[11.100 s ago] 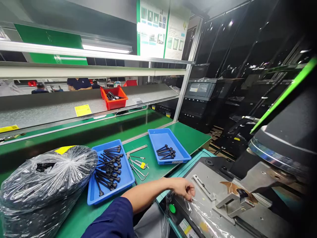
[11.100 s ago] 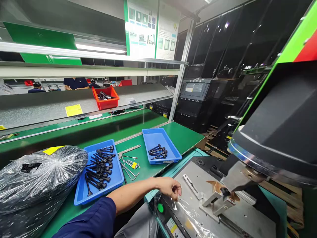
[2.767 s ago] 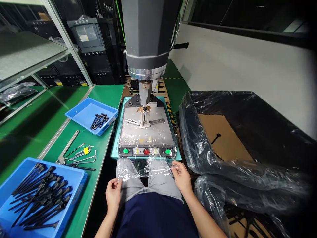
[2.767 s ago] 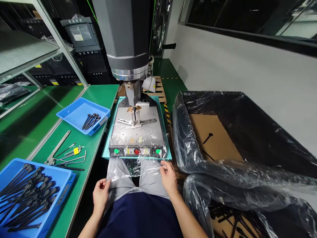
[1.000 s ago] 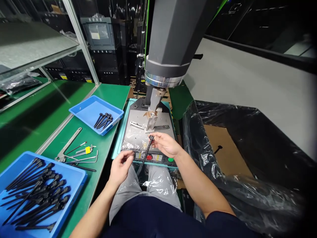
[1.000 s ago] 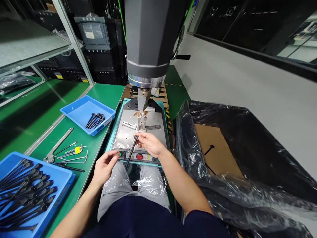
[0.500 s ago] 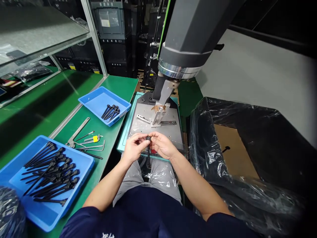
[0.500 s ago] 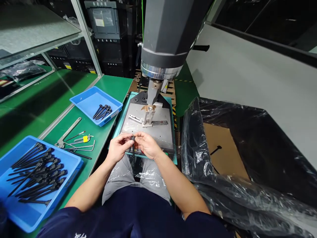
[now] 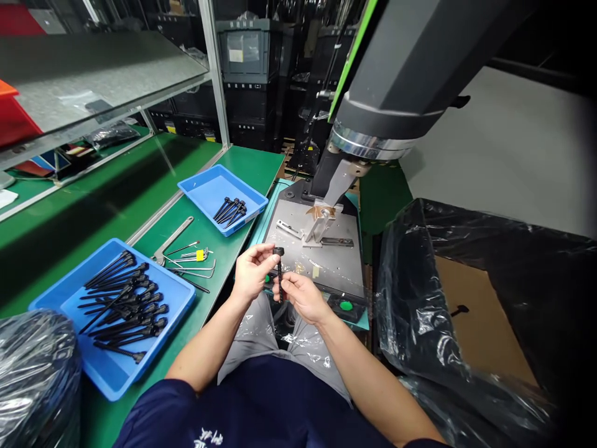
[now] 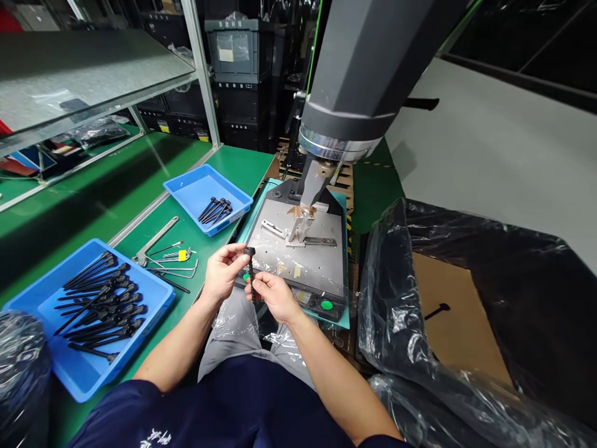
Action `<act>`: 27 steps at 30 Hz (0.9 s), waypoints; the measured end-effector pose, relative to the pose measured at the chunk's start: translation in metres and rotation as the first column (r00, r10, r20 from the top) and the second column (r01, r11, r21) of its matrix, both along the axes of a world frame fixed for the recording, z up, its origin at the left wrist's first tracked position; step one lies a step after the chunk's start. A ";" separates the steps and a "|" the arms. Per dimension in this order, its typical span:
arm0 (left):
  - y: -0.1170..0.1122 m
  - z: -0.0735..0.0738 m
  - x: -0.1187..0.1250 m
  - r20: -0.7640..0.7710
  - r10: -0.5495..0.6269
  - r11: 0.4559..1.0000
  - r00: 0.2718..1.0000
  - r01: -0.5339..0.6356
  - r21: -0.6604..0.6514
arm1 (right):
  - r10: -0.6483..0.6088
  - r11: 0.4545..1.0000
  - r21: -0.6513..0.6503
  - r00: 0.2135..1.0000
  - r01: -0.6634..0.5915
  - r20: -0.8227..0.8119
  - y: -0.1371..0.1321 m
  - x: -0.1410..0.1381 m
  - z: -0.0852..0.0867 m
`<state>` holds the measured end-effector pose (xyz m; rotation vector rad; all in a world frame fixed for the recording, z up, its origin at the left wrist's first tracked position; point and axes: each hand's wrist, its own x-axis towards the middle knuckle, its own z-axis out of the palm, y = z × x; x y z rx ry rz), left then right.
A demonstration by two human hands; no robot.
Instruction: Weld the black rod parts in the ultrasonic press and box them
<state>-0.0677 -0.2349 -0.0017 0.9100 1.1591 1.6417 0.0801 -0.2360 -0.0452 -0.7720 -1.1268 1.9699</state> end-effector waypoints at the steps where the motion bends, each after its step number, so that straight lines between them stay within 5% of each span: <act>1: 0.000 0.000 0.000 0.005 0.001 1.000 1.000 -0.001 0.004 | -0.006 1.000 0.003 1.000 0.006 0.003 0.000 -0.001 0.001; 16: -0.001 0.003 0.002 0.080 -0.008 0.999 0.997 0.005 0.038 | -0.162 0.961 0.239 0.983 0.137 0.091 -0.002 -0.006 0.008; 27: 0.000 0.014 -0.003 0.209 -0.050 0.999 0.977 0.052 -0.001 | -0.200 0.941 0.298 0.974 0.159 0.110 -0.003 -0.012 0.016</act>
